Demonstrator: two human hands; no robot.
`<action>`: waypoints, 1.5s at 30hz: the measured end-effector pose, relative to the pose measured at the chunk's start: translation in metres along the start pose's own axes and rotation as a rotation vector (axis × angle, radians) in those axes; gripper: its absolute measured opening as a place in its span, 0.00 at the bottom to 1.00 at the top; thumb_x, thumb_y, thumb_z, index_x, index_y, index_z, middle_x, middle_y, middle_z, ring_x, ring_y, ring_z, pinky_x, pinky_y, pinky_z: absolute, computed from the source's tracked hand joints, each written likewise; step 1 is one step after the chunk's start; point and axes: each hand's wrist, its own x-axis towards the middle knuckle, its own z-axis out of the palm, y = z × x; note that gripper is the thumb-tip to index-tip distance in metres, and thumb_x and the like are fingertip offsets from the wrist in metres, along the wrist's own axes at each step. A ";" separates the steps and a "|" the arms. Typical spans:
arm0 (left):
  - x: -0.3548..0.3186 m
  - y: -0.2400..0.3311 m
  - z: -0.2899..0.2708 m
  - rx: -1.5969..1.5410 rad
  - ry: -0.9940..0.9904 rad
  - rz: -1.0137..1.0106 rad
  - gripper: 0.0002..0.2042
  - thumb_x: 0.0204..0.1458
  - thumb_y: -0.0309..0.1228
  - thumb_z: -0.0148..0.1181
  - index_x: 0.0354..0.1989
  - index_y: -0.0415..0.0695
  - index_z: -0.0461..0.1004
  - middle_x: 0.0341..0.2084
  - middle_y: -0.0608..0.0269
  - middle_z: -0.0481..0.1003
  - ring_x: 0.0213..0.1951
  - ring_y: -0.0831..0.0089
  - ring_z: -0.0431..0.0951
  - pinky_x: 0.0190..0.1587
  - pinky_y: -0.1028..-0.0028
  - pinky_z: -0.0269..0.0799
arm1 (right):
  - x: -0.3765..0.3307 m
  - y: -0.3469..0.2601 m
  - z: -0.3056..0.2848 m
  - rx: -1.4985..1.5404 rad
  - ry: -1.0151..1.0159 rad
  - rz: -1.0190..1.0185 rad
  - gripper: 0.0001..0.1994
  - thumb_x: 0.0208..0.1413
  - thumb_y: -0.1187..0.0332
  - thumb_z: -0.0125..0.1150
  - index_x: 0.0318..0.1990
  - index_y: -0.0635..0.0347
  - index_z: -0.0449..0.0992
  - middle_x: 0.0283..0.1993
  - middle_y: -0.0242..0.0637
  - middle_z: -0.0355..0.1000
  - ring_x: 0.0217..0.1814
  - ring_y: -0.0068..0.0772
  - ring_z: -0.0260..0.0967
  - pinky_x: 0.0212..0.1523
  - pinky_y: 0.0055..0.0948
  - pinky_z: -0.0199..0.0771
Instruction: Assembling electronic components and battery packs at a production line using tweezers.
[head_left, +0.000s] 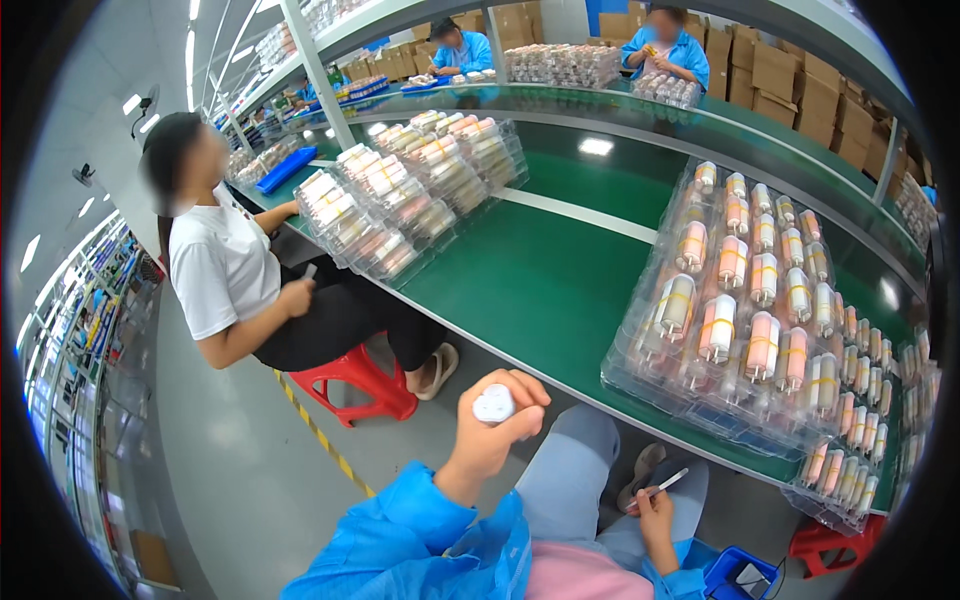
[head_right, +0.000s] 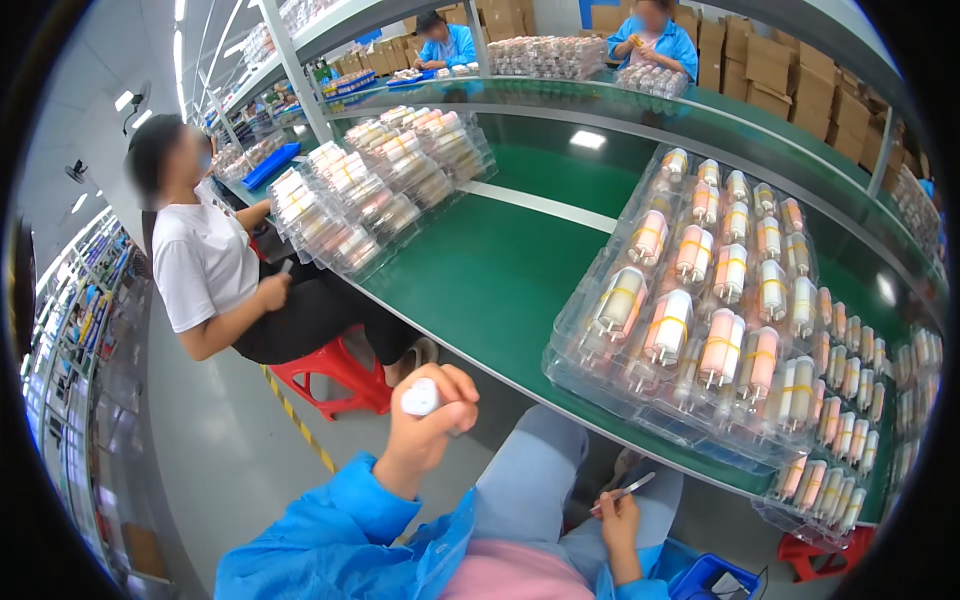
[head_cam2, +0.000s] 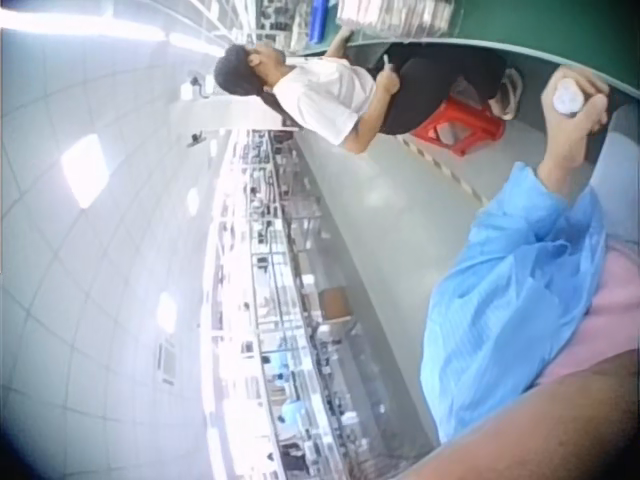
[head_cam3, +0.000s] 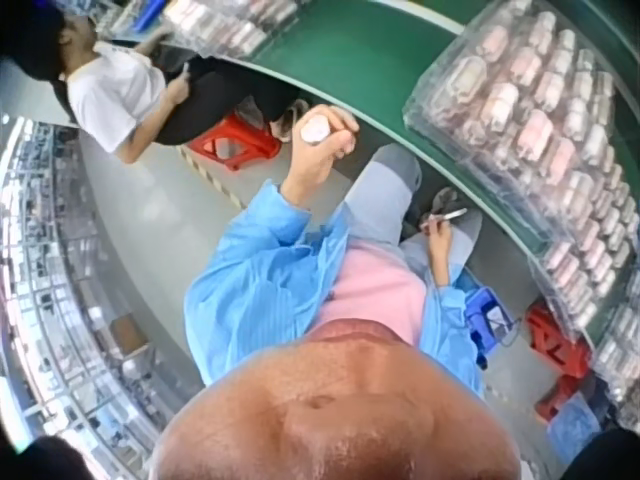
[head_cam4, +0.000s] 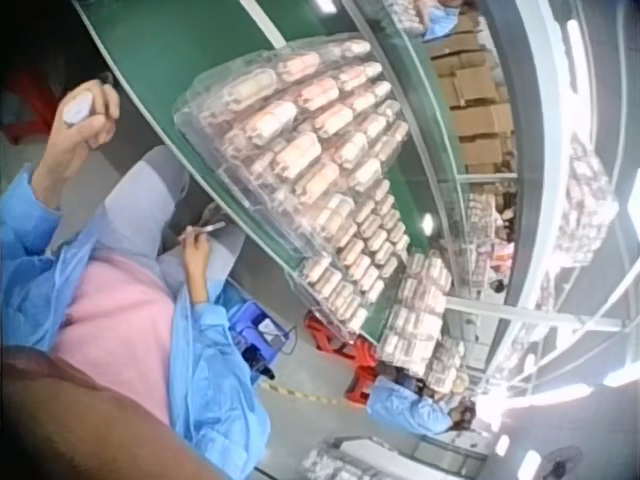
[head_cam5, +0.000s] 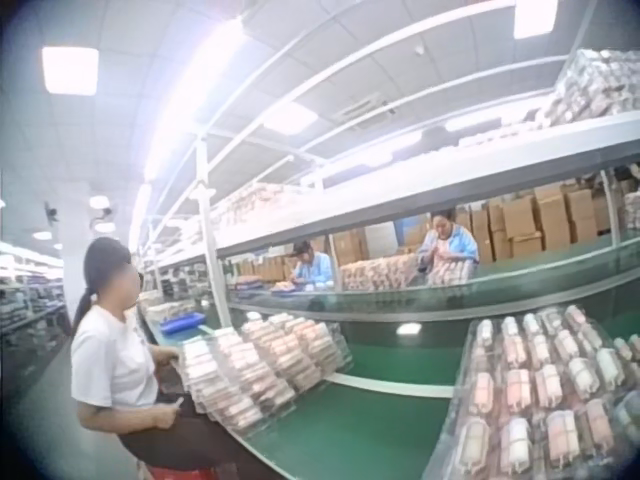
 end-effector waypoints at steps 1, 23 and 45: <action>0.001 0.012 0.004 -0.103 -0.064 0.025 0.08 0.44 0.23 0.64 0.28 0.40 0.68 0.32 0.52 0.71 0.22 0.75 0.71 0.25 0.75 0.67 | 0.001 -0.001 -0.001 -0.012 -0.003 -0.011 0.08 0.58 0.66 0.55 0.35 0.62 0.68 0.26 0.36 0.71 0.24 0.23 0.70 0.26 0.20 0.70; 0.032 0.154 0.114 -0.602 -1.201 0.418 0.08 0.45 0.27 0.62 0.19 0.42 0.70 0.30 0.50 0.72 0.17 0.69 0.68 0.20 0.72 0.65 | -0.001 0.004 0.001 0.054 -0.039 0.037 0.10 0.58 0.65 0.55 0.38 0.63 0.67 0.29 0.39 0.72 0.26 0.24 0.71 0.27 0.20 0.72; 0.081 0.110 0.115 -0.256 -0.521 1.001 0.08 0.44 0.21 0.59 0.19 0.43 0.66 0.29 0.61 0.70 0.17 0.71 0.68 0.20 0.73 0.63 | -0.002 -0.003 0.004 0.002 -0.013 0.040 0.09 0.57 0.66 0.57 0.34 0.62 0.68 0.26 0.36 0.72 0.26 0.24 0.71 0.28 0.23 0.72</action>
